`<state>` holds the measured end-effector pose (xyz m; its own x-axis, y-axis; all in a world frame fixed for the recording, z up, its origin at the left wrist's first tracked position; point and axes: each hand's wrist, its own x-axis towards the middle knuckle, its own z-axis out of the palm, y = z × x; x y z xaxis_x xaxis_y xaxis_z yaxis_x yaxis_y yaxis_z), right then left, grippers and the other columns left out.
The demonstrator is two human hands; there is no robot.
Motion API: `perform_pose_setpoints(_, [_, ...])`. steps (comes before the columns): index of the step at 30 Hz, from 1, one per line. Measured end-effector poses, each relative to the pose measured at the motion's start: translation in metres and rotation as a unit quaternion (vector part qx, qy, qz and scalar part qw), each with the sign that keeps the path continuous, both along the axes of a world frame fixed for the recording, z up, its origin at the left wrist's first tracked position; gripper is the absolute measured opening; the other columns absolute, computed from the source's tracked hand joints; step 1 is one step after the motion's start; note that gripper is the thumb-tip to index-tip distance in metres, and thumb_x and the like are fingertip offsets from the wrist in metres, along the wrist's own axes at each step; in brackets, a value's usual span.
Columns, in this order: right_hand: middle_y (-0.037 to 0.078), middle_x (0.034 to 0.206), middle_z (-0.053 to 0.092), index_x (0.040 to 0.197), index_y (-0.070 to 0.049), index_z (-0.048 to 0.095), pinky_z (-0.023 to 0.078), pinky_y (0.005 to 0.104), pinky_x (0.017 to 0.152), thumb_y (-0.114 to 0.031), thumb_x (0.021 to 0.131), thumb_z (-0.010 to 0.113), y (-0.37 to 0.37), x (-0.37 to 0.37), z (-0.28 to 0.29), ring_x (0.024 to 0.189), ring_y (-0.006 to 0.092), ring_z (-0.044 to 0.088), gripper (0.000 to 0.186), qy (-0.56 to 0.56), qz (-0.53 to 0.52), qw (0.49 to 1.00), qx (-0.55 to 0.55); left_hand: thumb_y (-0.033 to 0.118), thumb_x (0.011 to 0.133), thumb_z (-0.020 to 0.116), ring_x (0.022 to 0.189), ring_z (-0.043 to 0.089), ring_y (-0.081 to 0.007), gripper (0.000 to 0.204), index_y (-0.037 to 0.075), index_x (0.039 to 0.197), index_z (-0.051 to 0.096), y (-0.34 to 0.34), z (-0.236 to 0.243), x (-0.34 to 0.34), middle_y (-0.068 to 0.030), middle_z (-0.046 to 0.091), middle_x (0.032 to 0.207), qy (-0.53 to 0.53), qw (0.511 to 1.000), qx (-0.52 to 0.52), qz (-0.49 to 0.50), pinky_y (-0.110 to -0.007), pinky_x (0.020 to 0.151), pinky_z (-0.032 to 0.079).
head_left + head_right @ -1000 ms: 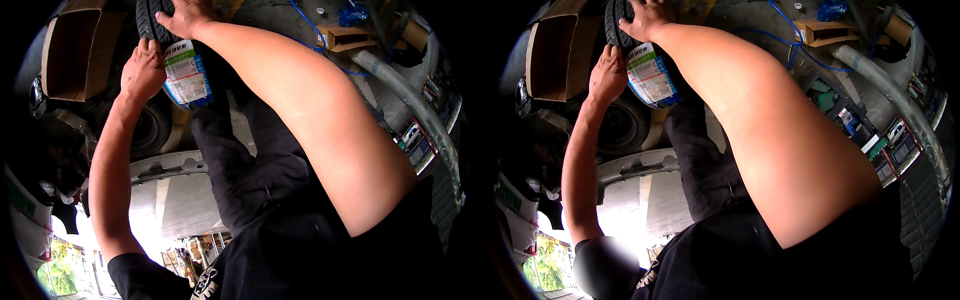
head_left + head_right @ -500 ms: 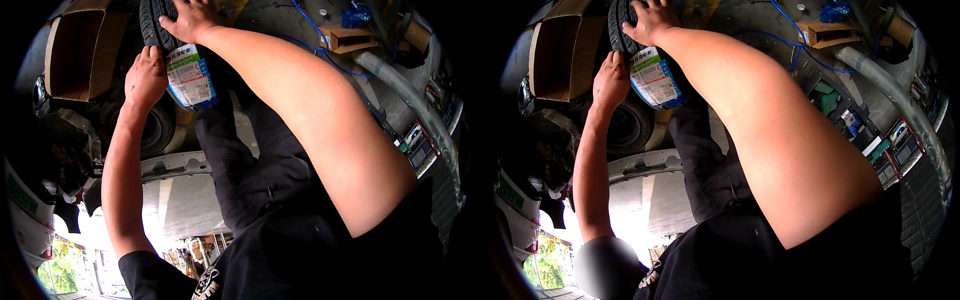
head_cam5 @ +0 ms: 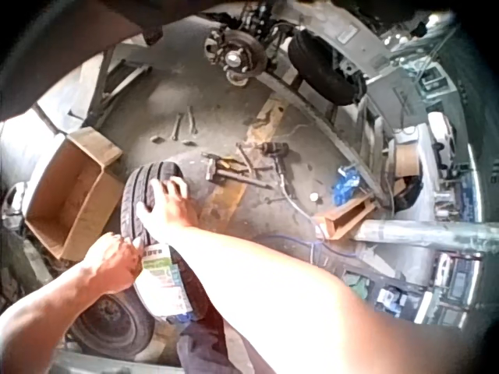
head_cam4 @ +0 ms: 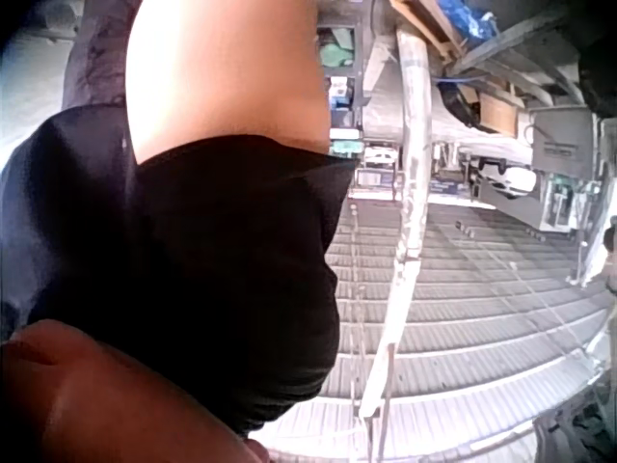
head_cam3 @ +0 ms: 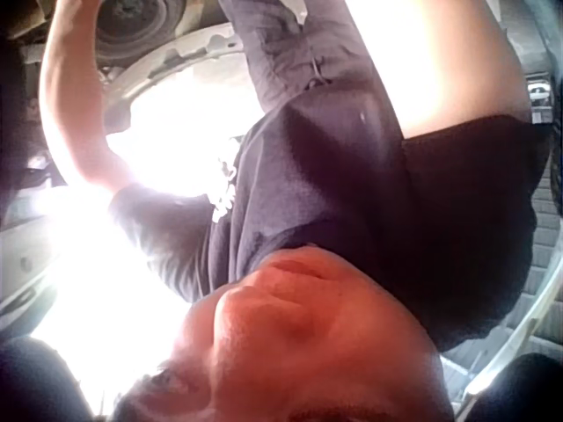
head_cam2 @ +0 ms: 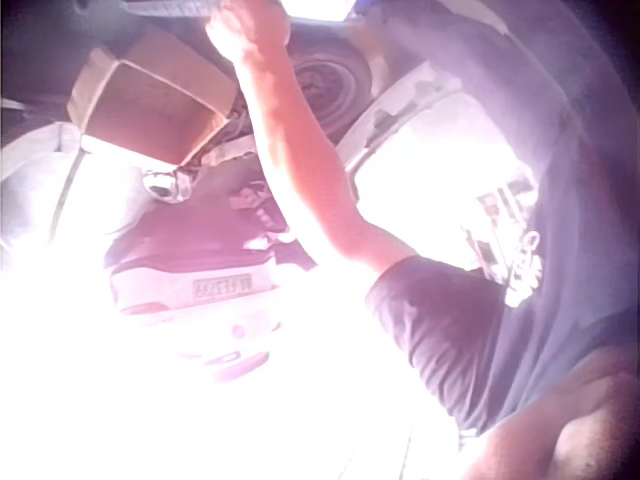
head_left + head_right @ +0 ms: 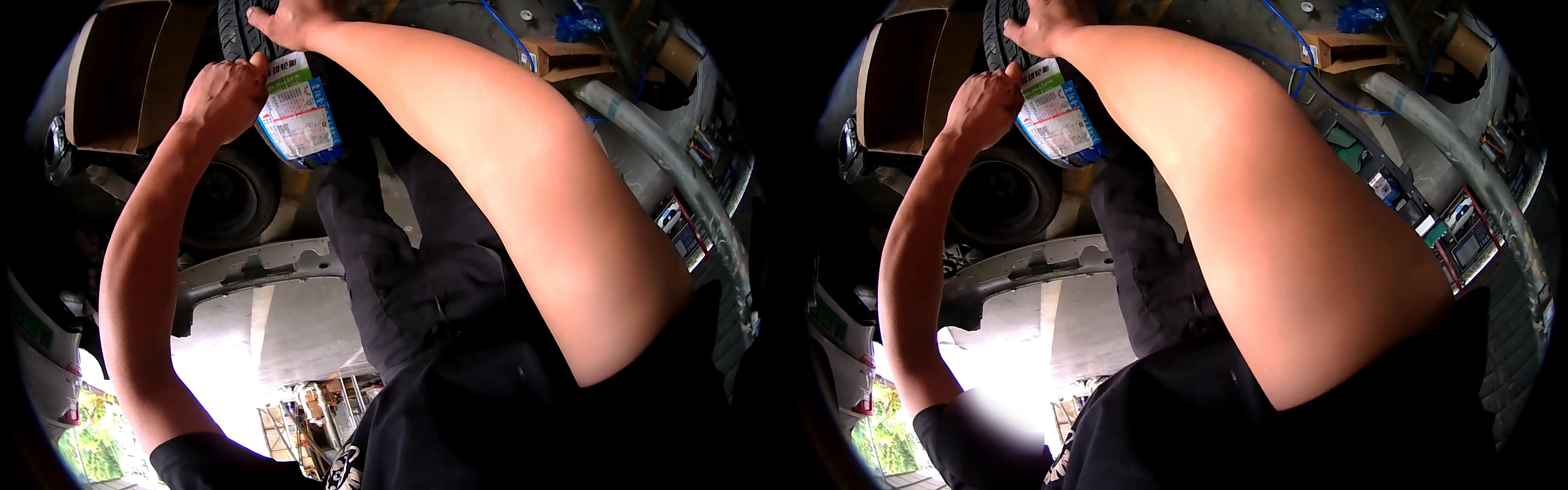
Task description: The person walks through a garage, retrieves pliers, and works on a car's wheel assembly. They use a wrench to loosen bolts, remove a bolt, and then handle a tire, peeling off its label.
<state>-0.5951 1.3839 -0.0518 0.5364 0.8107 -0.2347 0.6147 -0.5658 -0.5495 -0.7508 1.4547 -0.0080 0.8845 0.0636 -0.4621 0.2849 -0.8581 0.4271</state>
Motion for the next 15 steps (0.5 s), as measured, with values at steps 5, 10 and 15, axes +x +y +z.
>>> perform_pose_setpoints(5, [0.018, 0.136, 0.049, 0.129, -0.011, 0.050, 0.038, 0.0487, 0.106, -0.043, 0.083, 0.062, 0.002, 0.004, 0.009, 0.135, 0.0346, 0.034, 0.058, 0.007, -0.007, 1.000, -0.010, 0.020, 0.089, 0.053, 0.075, 0.065, -0.0371, 0.019, 0.004, 0.097, 0.047, -0.018, 0.009, 0.003, -0.0183, 0.065, 0.073, 0.063, 0.995, -0.027, 0.066, -0.045, 0.067, 0.051])
perform_pose_setpoints(10, [0.019, 0.136, 0.049, 0.129, -0.010, 0.050, 0.037, 0.0471, 0.107, -0.043, 0.083, 0.063, 0.006, 0.006, 0.015, 0.136, 0.0347, 0.033, 0.058, 0.006, 0.009, 1.000, -0.017, 0.016, 0.088, 0.058, 0.074, 0.062, -0.0414, 0.021, 0.004, 0.097, 0.042, -0.025, 0.013, -0.006, -0.0212, 0.061, 0.072, 0.017, 0.992, -0.090, 0.082, -0.049, 0.064, 0.048])
perform_pose_setpoints(15, [0.019, 0.136, 0.049, 0.129, -0.009, 0.050, 0.035, 0.0461, 0.109, -0.043, 0.084, 0.062, 0.008, 0.005, 0.013, 0.136, 0.0346, 0.033, 0.058, 0.006, 0.013, 1.000, -0.015, 0.010, 0.085, 0.059, 0.075, 0.059, -0.0433, 0.023, 0.003, 0.096, 0.040, -0.038, 0.016, -0.023, -0.0229, 0.058, 0.074, 0.009, 0.985, -0.166, 0.047, -0.050, 0.064, 0.046])
